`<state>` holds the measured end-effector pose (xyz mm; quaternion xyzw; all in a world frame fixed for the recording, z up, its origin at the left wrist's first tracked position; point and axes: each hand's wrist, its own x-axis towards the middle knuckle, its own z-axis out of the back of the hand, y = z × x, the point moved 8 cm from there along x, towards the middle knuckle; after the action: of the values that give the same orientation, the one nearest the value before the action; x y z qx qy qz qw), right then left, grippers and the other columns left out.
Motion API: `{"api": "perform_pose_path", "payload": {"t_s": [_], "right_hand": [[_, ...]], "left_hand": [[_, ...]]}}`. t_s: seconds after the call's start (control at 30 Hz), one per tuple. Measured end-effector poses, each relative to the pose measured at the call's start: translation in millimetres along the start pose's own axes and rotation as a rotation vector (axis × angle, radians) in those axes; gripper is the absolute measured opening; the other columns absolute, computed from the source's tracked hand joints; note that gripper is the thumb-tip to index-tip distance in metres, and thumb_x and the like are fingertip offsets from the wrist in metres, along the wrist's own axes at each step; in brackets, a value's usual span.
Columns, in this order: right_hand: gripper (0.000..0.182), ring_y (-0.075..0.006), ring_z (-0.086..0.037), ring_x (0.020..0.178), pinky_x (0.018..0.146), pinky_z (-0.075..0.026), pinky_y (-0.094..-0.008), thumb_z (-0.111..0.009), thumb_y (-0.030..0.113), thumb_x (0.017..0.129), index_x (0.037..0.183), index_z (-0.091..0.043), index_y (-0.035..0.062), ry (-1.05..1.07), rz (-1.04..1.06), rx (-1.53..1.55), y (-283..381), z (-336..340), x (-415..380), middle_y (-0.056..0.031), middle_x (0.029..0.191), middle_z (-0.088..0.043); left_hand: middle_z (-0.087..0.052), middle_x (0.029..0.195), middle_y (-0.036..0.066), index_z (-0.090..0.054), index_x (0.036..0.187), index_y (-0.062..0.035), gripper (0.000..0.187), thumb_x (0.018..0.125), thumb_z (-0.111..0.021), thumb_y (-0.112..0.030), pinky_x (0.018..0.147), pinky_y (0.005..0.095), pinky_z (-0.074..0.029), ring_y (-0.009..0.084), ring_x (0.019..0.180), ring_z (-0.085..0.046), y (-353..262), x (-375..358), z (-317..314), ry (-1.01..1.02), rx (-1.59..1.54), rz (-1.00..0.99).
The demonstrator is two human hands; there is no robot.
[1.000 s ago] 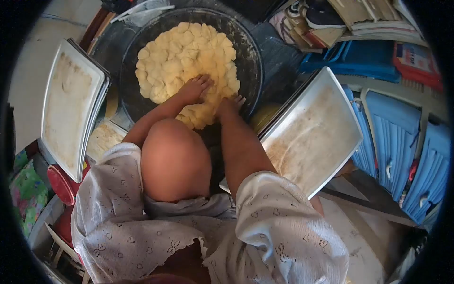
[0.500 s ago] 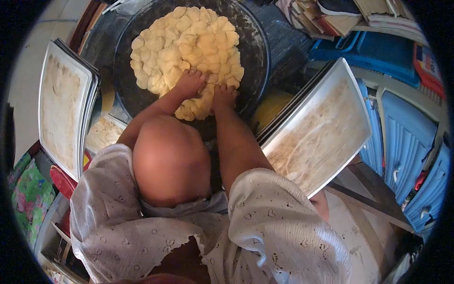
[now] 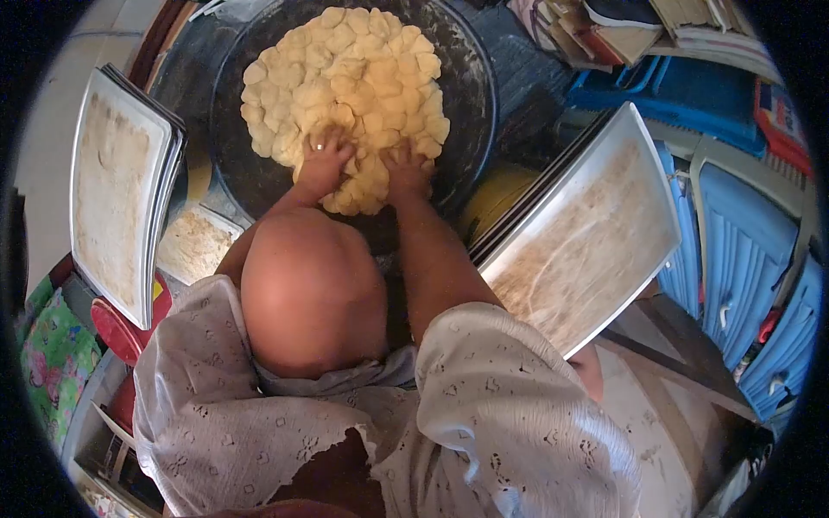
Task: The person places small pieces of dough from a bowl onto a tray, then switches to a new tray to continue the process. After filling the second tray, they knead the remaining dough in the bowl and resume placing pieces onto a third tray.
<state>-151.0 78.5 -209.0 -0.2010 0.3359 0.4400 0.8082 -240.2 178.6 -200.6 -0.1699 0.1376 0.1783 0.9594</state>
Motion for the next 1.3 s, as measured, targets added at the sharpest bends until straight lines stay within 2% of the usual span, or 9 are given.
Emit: {"api": "perform_pose_path", "payload": {"t_s": [0.1,0.33,0.5,0.7,0.8,0.9,1.0,1.07,1.3], "right_hand": [[0.075,-0.0398,-0.03,0.125,0.095,-0.031,-0.0622,-0.072,0.035,0.068,0.132,-0.032,0.0371,-0.049,0.045,-0.03,5.1,7.1,-11.3,-0.0079,0.141,-0.023],[0.063,-0.0347,-0.04,0.117,0.089,-0.043,-0.0498,-0.068,0.02,0.071,0.127,-0.041,0.0334,-0.04,0.143,0.048,7.9,-11.9,15.3,-0.0078,0.128,-0.035],[0.044,-0.033,-0.049,0.106,0.086,-0.045,-0.0425,-0.061,0.013,0.075,0.116,-0.05,0.023,-0.096,0.125,0.167,5.2,0.0,10.8,-0.0105,0.118,-0.044],[0.043,-0.0315,-0.051,0.106,0.087,-0.045,-0.0369,-0.066,0.013,0.069,0.11,-0.053,0.0143,-0.119,0.047,0.498,4.1,13.1,11.1,-0.0142,0.116,-0.049],[0.043,-0.0323,-0.054,0.101,0.083,-0.047,-0.0361,-0.065,0.014,0.067,0.109,-0.056,0.0112,-0.126,0.006,0.576,-0.8,25.9,11.6,-0.0171,0.112,-0.054],[0.042,-0.0275,-0.059,0.089,0.075,-0.048,-0.0337,-0.065,0.016,0.066,0.107,-0.058,0.0081,-0.056,0.035,0.805,-13.6,43.0,21.4,-0.0147,0.1,-0.06],[0.035,-0.0283,-0.061,0.078,0.07,-0.048,-0.0369,-0.064,0.013,0.064,0.098,-0.062,0.0058,0.025,0.209,0.935,-23.6,90.3,1.5,-0.012,0.088,-0.062],[0.039,-0.017,-0.055,0.079,0.066,-0.045,-0.0288,-0.063,0.019,0.067,0.104,-0.06,0.0057,0.128,0.131,1.203,-36.5,150.3,-58.5,-0.0046,0.089,-0.058],[0.038,-0.0156,-0.051,0.094,0.08,-0.042,-0.0266,-0.055,0.008,0.064,0.102,-0.055,0.0032,-0.56,0.544,1.224,-141.9,254.9,-239.8,-0.0055,0.098,-0.054]], "left_hand": [[-0.003,0.149,0.009,-0.04,0.13,-0.0271,0.083,0.057,-0.079,-0.035,0.096,0.0687,-0.021,0.0458,0.133,-0.003,18.6,-4.3,-5.0,0.081,-0.17,0.19],[-0.009,0.148,0.011,-0.027,0.137,-0.0389,0.105,0.049,-0.084,-0.032,0.094,0.0611,-0.034,0.0503,0.131,-0.007,-17.1,-23.3,-32.4,0.258,-0.11,0.118],[-0.023,0.142,0.011,-0.037,0.131,-0.033,0.09,0.052,-0.081,-0.024,0.092,0.0584,-0.038,0.0502,0.127,-0.019,-23.3,-18.0,-35.1,0.159,-0.171,0.13],[-0.043,0.122,0.012,-0.054,0.111,-0.0178,0.058,0.057,-0.072,-0.005,0.089,0.0391,-0.044,0.0357,0.113,-0.042,-2.0,-9.8,-33.3,-0.081,-0.407,0.244],[-0.049,0.109,0.011,-0.054,0.106,-0.0107,0.049,0.061,-0.067,0.001,0.082,0.0321,-0.043,0.0262,0.1,-0.051,9.9,-2.9,-14.2,-0.164,-0.851,0.218],[-0.051,0.1,0.008,-0.052,0.104,-0.0091,0.043,0.064,-0.063,0.001,0.078,0.0297,-0.042,0.0194,0.09,-0.052,1.1,3.0,33.9,-0.223,-1.052,0.074],[-0.053,0.096,0.008,-0.053,0.104,-0.0094,0.041,0.065,-0.063,-0.003,0.074,0.0296,-0.043,0.0162,0.088,-0.052,-12.5,7.4,85.9,0.049,-1.306,0.2],[-0.053,0.096,0.005,-0.051,0.108,-0.0112,0.044,0.066,-0.06,-0.002,0.074,0.0277,-0.044,0.0134,0.088,-0.052,-24.9,14.8,139.1,0.004,-1.243,0.086],[-0.051,0.106,0.006,-0.046,0.112,-0.0073,0.044,0.071,-0.057,0.0,0.085,0.0287,-0.042,0.0145,0.1,-0.05,-186.5,-13.0,316.5,0.038,-1.347,-0.408]]}}
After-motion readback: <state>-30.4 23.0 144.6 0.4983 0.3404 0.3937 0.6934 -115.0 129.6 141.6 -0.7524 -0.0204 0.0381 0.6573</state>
